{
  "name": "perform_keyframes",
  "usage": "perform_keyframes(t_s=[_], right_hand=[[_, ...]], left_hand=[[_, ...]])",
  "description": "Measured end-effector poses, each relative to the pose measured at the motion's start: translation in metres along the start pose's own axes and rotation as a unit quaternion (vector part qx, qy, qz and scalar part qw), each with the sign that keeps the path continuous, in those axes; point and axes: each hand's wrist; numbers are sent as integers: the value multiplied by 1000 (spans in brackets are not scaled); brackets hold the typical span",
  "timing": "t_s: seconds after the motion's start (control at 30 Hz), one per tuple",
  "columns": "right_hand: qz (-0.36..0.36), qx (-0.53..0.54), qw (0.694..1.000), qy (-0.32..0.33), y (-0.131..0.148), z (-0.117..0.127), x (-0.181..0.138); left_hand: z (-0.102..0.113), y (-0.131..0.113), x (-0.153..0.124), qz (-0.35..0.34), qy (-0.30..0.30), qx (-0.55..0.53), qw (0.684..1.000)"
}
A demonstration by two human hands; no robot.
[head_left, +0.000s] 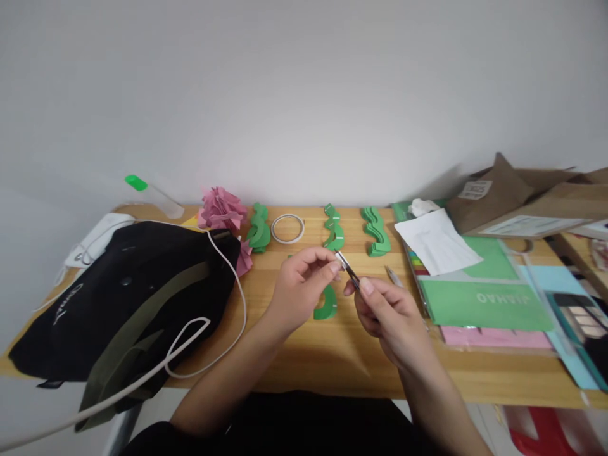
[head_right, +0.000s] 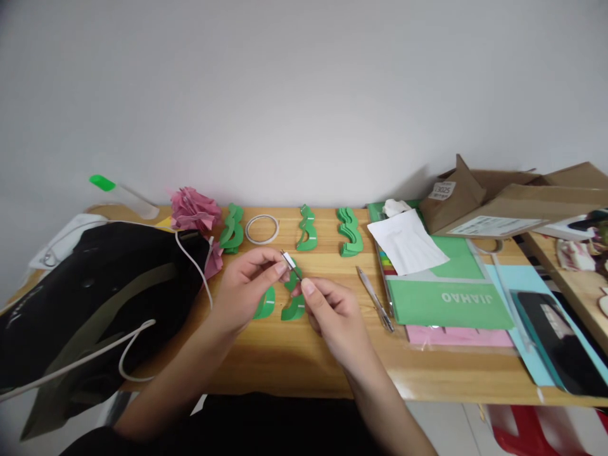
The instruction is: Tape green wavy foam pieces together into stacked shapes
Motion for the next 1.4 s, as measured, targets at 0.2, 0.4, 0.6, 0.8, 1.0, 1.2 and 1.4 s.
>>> perform_keyframes(t_s=[0.2,0.4,0.6,0.8,1.0,1.2,1.4], right_hand=[[2,-14,1000,-3,2,-1,1],[3,-13,1000,-6,2,-1,1],[7,-30,1000,-7,0,1,0],[9,-34,999,-13,-1,1,1],[19,-27,999,-19,1,-2,0],[108,-126,985,-46,3,-3,-5],[205,-348,912,-70,7,-1,-12]], left_hand=[[1,0,0,-1,8,-6,1000],[2,-2,0,-1,7,-9,1000],[3,-3,-1,0,10,-6,1000],[3,-3,-3,5,7,-8,1000],[3,-1,-2,-4,15,-5,1000],[7,7,-1,-33,30,-34,998],[13,4,1,-60,62,-59,995]])
Point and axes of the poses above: each hand's wrist, its own x-axis towards the middle knuckle, its own z-axis out of the back of the hand, y = z × x, and after that the axes turned 1 degree about -y, right-handed
